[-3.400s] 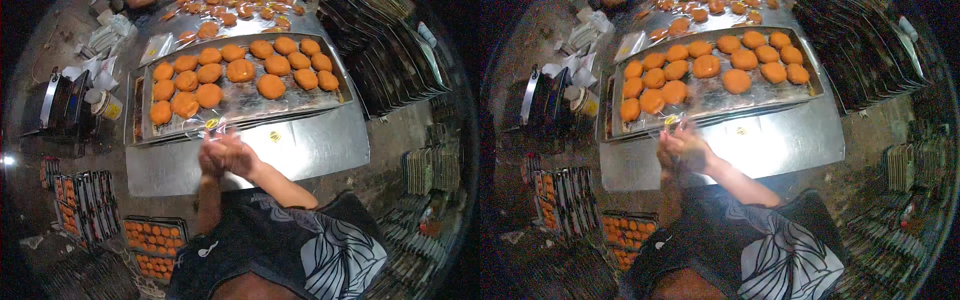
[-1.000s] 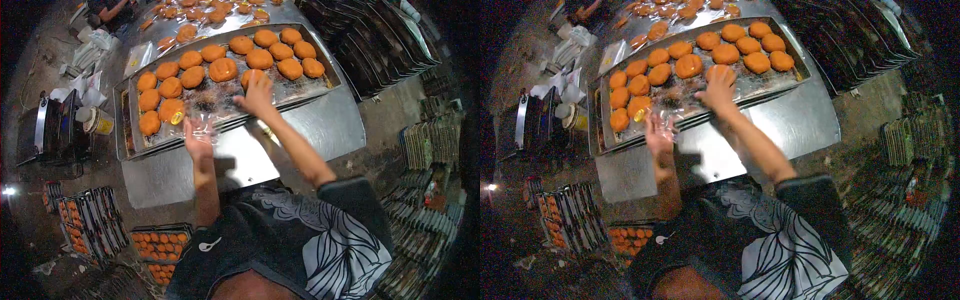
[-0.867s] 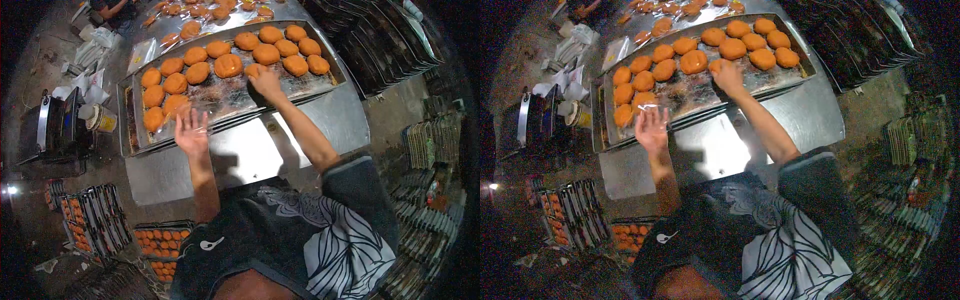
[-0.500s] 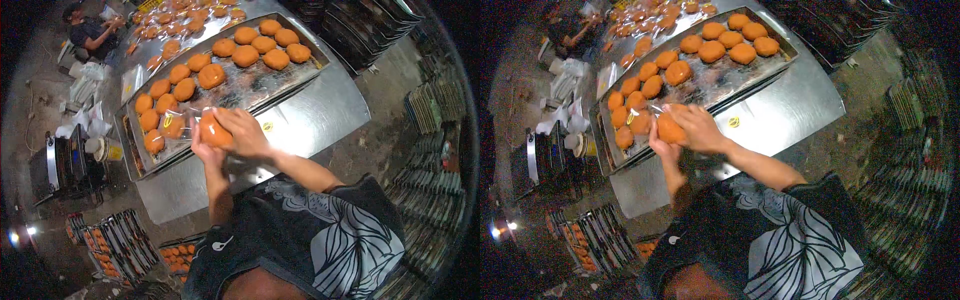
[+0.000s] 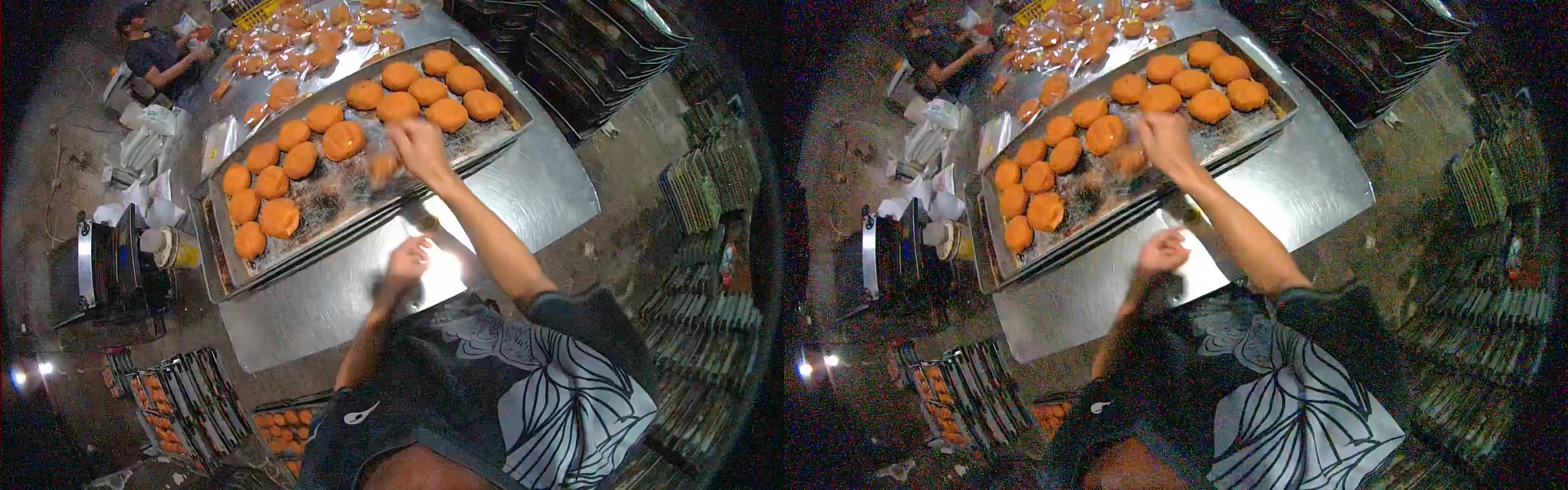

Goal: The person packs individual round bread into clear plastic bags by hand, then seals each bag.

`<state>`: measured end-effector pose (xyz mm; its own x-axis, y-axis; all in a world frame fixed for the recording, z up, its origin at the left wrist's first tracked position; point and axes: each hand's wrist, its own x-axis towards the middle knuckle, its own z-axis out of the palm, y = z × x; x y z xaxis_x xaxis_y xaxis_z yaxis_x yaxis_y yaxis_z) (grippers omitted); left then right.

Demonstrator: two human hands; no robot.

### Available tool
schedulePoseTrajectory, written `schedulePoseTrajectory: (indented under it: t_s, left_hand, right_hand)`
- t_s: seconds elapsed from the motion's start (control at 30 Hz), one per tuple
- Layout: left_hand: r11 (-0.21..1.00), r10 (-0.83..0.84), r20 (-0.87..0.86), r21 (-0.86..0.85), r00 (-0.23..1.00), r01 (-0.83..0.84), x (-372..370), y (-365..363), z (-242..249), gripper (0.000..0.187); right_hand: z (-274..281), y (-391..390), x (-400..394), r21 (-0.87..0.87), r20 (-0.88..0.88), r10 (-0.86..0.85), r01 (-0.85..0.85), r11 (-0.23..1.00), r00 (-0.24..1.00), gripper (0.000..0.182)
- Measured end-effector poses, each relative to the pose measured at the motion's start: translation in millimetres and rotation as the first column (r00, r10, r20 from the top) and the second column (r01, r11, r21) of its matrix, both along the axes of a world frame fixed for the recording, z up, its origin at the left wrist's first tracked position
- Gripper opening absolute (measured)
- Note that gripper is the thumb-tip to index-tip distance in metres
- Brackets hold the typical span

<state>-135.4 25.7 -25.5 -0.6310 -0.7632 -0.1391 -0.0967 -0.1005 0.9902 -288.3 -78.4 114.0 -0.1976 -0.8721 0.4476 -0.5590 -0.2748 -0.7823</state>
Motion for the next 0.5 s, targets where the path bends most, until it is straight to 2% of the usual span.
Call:
schedulePoseTrajectory:
  t_s: [0.03,0.07,0.1,0.17,0.2,0.23,0.27,0.3,0.33,0.37,0.4,0.43,0.5]
  left_hand:
    - [0.943,-0.052,0.205,-0.313,0.977,0.116,-13.9,6.7,-21.2,0.046]
    - [0.717,0.032,0.322,-0.667,0.946,0.203,-24.7,14.7,-26.9,0.047]
    - [0.566,0.031,0.178,-0.814,0.983,0.130,-24.1,15.0,-95.7,0.043]
    - [0.745,-0.055,0.404,-0.592,0.913,0.307,-30.8,16.8,-91.6,0.027]
    - [0.726,-0.096,0.512,-0.551,0.854,0.412,-28.2,10.6,-89.5,0.023]
    - [0.705,-0.133,0.610,-0.497,0.782,0.507,-20.6,5.2,-89.1,0.022]
    - [0.772,-0.126,0.463,-0.509,0.877,0.380,-10.3,-1.3,-132.4,0.028]
    - [0.894,-0.181,0.391,-0.316,0.902,0.317,-16.2,-0.6,-60.8,0.030]
    - [0.933,-0.178,0.316,-0.248,0.932,0.262,-11.0,-8.1,-46.1,0.030]
    - [0.963,-0.165,0.241,-0.172,0.956,0.210,-6.4,-12.0,-40.1,0.030]
    - [0.992,-0.101,0.050,-0.070,0.994,0.104,-7.5,-7.4,-37.2,0.027]
    - [0.993,-0.092,0.043,-0.065,0.995,0.094,-13.4,-2.5,-34.8,0.027]
    - [0.982,0.009,0.062,-0.191,0.998,0.003,-26.4,5.8,-23.5,0.029]
  right_hand:
    - [19.5,-24.8,2.6,-0.086,-0.104,-0.126,0.117,0.989,0.987,0.024]
    - [27.3,-50.1,6.4,-0.131,-0.038,-0.013,0.008,0.991,0.999,0.028]
    - [29.8,-64.8,6.7,-0.181,0.019,0.107,-0.102,0.978,0.994,0.032]
    - [-14.1,-51.4,12.8,-0.433,-0.212,0.036,-0.127,0.893,0.977,0.039]
    - [-23.5,-12.6,8.3,-0.211,-0.109,0.256,-0.274,0.938,0.960,0.043]
    - [-52.6,28.9,3.4,-0.106,-0.092,0.250,-0.259,0.960,0.964,0.039]
    - [-56.5,80.1,-6.4,0.359,0.283,0.321,-0.410,0.839,0.904,0.030]
    - [-109.7,121.3,-9.7,0.486,0.391,0.206,-0.391,0.782,0.897,0.022]
    - [-85.0,155.9,-12.4,0.734,0.371,0.220,-0.430,0.526,0.902,0.021]
    - [-124.2,176.7,-17.6,0.559,0.341,0.434,-0.551,0.619,0.834,0.019]
    - [-121.6,182.6,-8.8,0.518,0.281,0.382,-0.475,0.711,0.880,0.017]
    - [-101.2,180.0,-7.2,0.601,0.252,0.275,-0.373,0.707,0.928,0.019]
    - [-126.6,169.6,-6.3,0.436,0.276,0.148,-0.261,0.861,0.950,0.018]
